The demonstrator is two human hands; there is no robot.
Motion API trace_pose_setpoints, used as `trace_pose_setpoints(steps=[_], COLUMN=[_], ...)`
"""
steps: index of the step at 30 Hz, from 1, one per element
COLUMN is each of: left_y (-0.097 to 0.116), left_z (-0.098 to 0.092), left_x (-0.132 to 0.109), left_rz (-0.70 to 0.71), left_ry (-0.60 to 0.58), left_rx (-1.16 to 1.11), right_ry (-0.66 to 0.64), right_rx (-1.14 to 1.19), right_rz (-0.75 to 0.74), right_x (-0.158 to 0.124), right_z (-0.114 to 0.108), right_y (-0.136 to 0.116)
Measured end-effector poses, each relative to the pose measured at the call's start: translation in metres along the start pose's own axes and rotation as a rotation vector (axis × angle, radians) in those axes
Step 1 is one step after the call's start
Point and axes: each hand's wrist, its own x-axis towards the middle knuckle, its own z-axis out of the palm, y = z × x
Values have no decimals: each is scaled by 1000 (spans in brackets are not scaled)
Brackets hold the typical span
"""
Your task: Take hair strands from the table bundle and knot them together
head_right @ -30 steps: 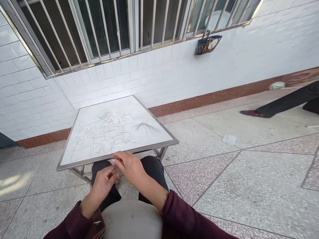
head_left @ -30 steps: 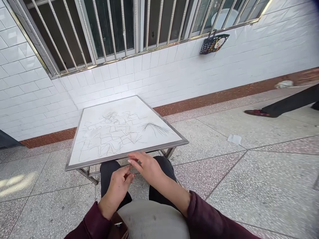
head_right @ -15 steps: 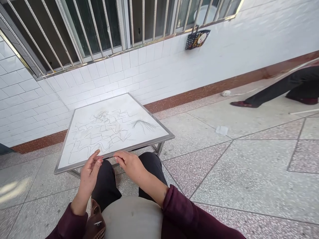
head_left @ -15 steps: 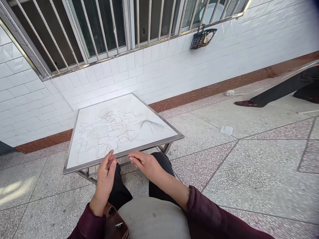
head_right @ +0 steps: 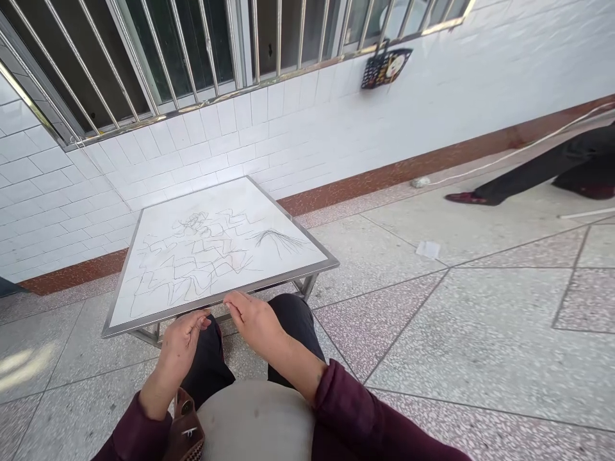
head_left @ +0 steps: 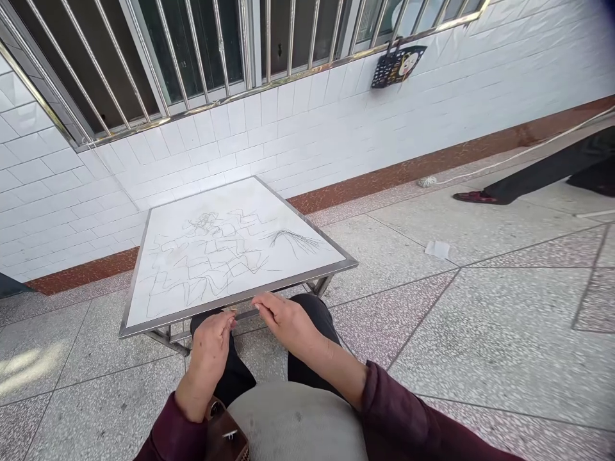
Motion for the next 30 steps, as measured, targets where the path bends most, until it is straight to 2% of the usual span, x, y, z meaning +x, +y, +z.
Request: trace_pose_setpoints(steps=[4, 10, 12, 16, 18, 21, 23, 26, 30], left_y=[-3, -10, -16, -27, -22, -3, 10, 16, 8], left_z=[6, 9, 8, 7, 10, 21, 29, 40, 49], left_x=[-1, -3, -3, -4, -4, -3, -3, -4, -9], left_rz=[19, -36, -89, -306, -359, -318, -302, -369, -444], left_ry=[-4, -19, -26, -31, -95, -251, -309, -298, -281], left_rx=[-27, -74, -102, -230, -361, -571, -704, -815, -846], right_ry=[7, 0, 19, 84, 64, 0, -16, -34, -72], right_rx=[-47, -72, -80, -76, -36, 48, 86, 157, 303], right_rz=[9, -14, -7, 65, 91, 100, 103, 154, 271], right_x=[0, -1, 0, 3, 3, 1, -1, -3, -2], right_z=[2, 3, 0, -9, -9, -3, 3, 8, 10], right_y=[2, 4, 6, 8, 5, 0, -2, 1, 7])
